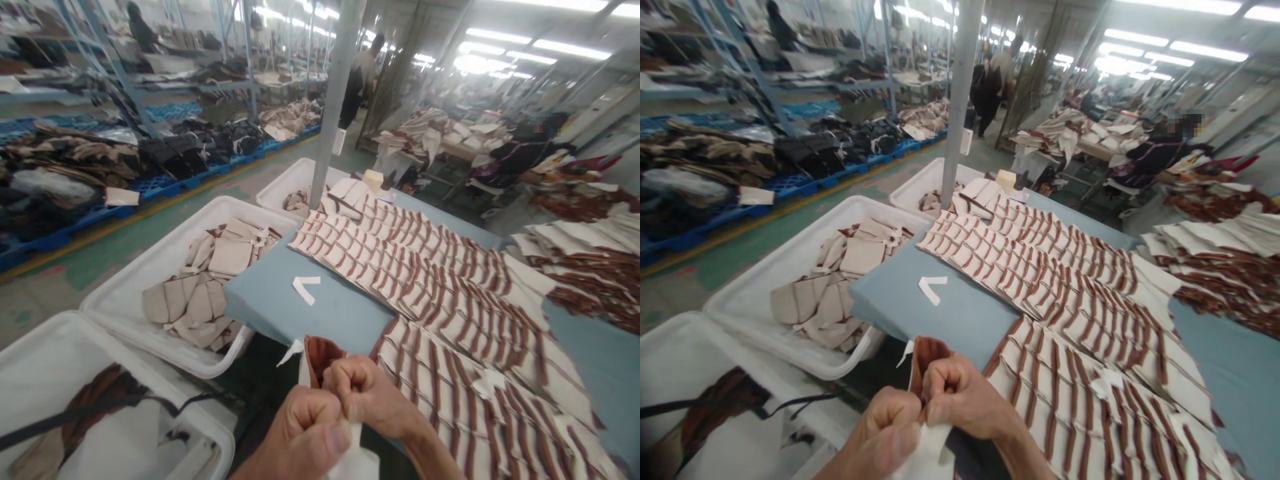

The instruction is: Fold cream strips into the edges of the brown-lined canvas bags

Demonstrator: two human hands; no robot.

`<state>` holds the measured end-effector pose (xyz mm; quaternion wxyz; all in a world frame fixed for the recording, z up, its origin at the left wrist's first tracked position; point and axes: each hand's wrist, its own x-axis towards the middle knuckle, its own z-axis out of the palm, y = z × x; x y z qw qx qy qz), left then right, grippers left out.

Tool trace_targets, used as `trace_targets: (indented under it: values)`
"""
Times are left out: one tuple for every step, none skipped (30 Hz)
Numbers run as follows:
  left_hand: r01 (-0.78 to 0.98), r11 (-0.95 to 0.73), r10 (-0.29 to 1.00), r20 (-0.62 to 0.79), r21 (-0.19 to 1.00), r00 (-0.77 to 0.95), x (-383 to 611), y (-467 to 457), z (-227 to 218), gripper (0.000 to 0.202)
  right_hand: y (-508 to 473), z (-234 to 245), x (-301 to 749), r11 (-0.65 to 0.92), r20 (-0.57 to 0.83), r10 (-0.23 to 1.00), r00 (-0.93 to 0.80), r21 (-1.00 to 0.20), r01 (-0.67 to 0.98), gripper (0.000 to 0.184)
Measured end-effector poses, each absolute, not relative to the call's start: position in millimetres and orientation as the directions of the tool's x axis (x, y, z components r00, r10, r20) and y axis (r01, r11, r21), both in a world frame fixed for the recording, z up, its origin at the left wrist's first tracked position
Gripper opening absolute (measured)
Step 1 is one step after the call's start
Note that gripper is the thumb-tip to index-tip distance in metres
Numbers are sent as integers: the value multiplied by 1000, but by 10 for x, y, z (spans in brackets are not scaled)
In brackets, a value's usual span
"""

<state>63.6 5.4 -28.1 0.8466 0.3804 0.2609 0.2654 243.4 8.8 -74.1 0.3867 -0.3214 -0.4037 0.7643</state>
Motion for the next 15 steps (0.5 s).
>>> trace_targets:
  values:
    - [-264,586,649,-249,766,719,623,45,-273,91,112,-728,2429,-383,-186,847,-498,-863,-329,69]
    - [-281,604,655,-263,746,708,604,35,-269,89,141,-706,2424,-391,-195,840,-506,-865,-316,68]
    - [-303,621,665,-282,723,691,579,29,-274,89,173,-682,2418,-396,-203,833,-516,-869,-298,67]
    - [-332,639,677,-302,694,672,553,27,-290,89,208,-658,2408,-399,-206,824,-527,-872,-283,67]
    - [-366,652,690,-321,664,648,527,31,-318,89,244,-637,2395,-398,-203,817,-540,-876,-272,67]
    - [-405,661,704,-335,632,626,504,39,-356,87,281,-623,2376,-386,-187,814,-550,-882,-271,68]
    - [-445,663,718,-340,602,608,485,52,-400,85,316,-614,2353,-366,-163,816,-554,-889,-277,69]
    - [-479,661,728,-337,578,598,473,68,-445,83,349,-612,2326,-337,-135,824,-551,-897,-285,69]
    - [-507,653,739,-328,562,589,466,86,-490,81,380,-613,2298,-308,-109,832,-544,-906,-290,69]
    - [-528,641,752,-318,558,577,462,107,-531,79,409,-616,2270,-286,-95,839,-536,-915,-285,69]
    - [-541,624,767,-311,564,561,458,132,-567,79,437,-615,2245,-271,-91,842,-531,-924,-271,70]
    - [-549,605,783,-307,577,540,452,160,-595,80,465,-607,2226,-261,-95,844,-527,-933,-249,71]
    - [-553,584,799,-302,594,519,441,194,-615,80,494,-588,2214,-247,-101,849,-519,-944,-220,71]
    - [-558,557,819,-295,615,493,421,234,-624,79,525,-556,2213,-214,-99,862,-496,-960,-180,70]
    - [-560,519,845,-286,646,452,394,285,-619,76,557,-512,2224,-148,-74,891,-447,-980,-133,68]
